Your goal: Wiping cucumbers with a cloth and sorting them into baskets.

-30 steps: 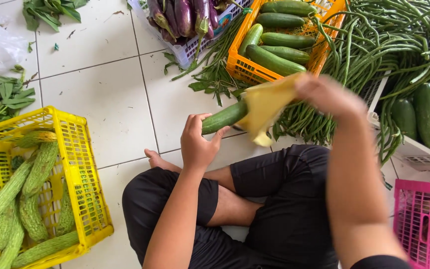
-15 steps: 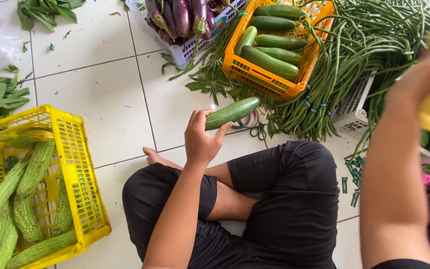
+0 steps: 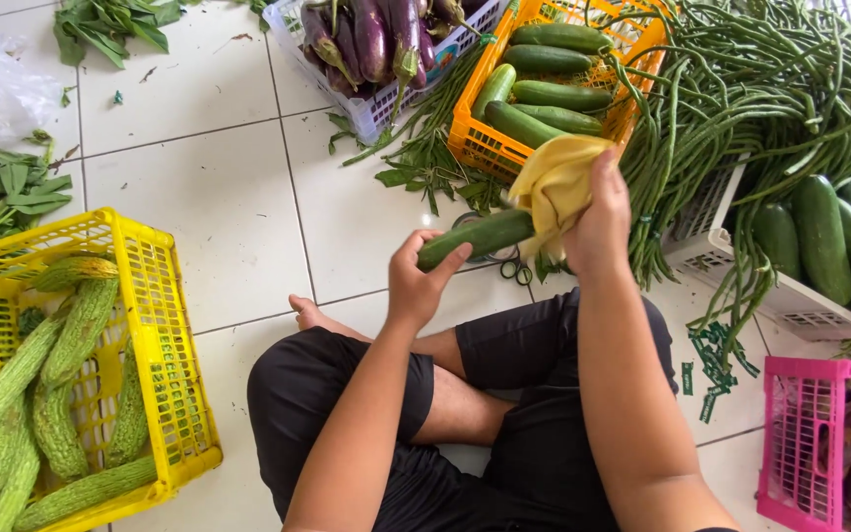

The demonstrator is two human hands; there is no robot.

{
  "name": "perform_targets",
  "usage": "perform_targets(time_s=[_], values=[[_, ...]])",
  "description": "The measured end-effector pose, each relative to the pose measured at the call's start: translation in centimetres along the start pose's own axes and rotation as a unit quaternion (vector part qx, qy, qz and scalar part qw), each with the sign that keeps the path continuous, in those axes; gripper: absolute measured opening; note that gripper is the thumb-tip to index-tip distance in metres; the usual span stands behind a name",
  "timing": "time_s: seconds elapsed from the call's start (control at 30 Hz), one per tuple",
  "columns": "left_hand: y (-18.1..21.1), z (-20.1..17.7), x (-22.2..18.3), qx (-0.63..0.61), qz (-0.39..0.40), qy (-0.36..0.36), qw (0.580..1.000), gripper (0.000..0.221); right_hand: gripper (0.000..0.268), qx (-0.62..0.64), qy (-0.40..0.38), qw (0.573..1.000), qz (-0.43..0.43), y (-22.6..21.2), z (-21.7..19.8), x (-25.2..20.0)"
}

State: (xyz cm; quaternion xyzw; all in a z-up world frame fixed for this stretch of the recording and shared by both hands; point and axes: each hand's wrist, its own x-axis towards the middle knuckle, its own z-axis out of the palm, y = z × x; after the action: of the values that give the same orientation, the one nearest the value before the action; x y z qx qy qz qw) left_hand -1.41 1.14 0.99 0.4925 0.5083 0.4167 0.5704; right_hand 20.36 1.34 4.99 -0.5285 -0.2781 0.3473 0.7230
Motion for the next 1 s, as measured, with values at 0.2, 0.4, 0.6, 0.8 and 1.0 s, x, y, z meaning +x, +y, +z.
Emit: perform_targets(time_s=[0.2, 0.4, 0.6, 0.8, 1.0], values=[[-2.0, -0.2, 0.8, -0.041, -0.136, -0.125, 0.982, 0.045, 0.047, -0.151, -0.088, 0.978, -0.111, 3.5, 0.0, -1.7], [-2.6, 1.7, 0.1, -0.09, -0.18, -0.23, 0.952, 0.04, 0.048, -0.152, -0.184, 0.963, -0.126, 3.3, 0.7, -3.9], [-3.7, 2.0, 0.9, -0.153, -0.068, -0.204, 0.964, 0.022, 0.051, -0.306, -0.264, 0.887, -0.221, -1.0, 3.3, -3.8], [0.3, 1.5, -0.2, -0.068, -0.018, -0.232, 0.97, 0.035, 0.044, -0.299, -0.206, 0.925, -0.11, 0.7, 1.5, -1.9], [-2.2, 1.1, -0.8, -0.103, -0.012, -0.285, 0.953, 0.04, 0.024, -0.073, -0.137, 0.988, 0.027, 4.2, -2.5, 0.3]])
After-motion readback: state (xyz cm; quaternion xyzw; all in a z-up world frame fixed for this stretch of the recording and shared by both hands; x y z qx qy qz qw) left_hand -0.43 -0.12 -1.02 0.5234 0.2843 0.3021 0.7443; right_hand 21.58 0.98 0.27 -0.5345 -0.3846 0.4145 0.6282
